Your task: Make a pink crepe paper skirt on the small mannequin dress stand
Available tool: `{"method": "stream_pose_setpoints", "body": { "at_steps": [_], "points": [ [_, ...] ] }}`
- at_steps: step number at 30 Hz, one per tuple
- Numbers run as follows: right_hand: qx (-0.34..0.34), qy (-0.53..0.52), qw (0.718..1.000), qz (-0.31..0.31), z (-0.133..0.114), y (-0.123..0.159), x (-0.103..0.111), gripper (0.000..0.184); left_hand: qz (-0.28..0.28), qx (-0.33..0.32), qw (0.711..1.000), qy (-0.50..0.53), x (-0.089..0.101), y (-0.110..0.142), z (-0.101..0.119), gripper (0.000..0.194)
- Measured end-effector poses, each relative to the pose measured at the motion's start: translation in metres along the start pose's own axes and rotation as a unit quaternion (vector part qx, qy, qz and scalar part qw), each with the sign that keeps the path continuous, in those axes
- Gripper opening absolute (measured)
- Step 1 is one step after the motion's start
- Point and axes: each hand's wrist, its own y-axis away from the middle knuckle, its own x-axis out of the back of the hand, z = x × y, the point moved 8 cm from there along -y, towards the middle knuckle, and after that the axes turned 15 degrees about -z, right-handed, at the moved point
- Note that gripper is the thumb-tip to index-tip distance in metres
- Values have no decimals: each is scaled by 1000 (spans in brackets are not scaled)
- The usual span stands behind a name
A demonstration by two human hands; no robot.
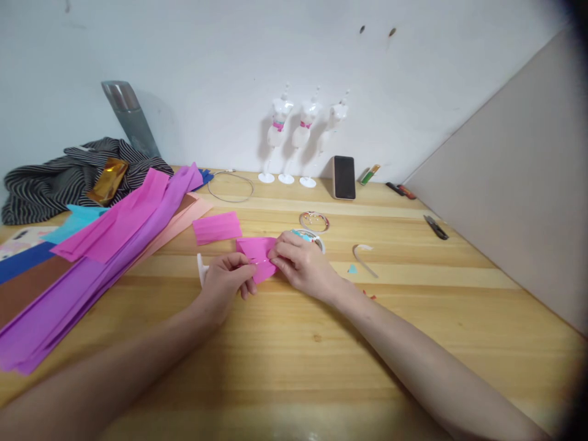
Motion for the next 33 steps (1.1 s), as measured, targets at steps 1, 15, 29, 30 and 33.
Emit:
{"method": "stream_pose_setpoints", "body": {
  "at_steps": [1, 15, 29, 30, 33],
  "points": [
    [1, -3, 1000, 0, 0, 0, 0, 19, -2, -1, 1000, 2, 0, 0, 0, 13],
    [-39, -173, 980, 87, 13, 5, 16, 22, -8, -5, 1000, -7, 0, 0, 2, 18],
    [24, -125, 990, 57, -16, 1, 3, 25, -6, 0, 1000, -22, 1, 1, 2, 18],
    [17, -126, 990, 62, -15, 1, 4, 24, -5, -1, 1000, -23, 1, 1, 1, 18],
    [2, -113, 991, 71, -14, 0, 3, 18, -8, -2, 1000, -24, 2, -1, 0, 17]
  ]
}}
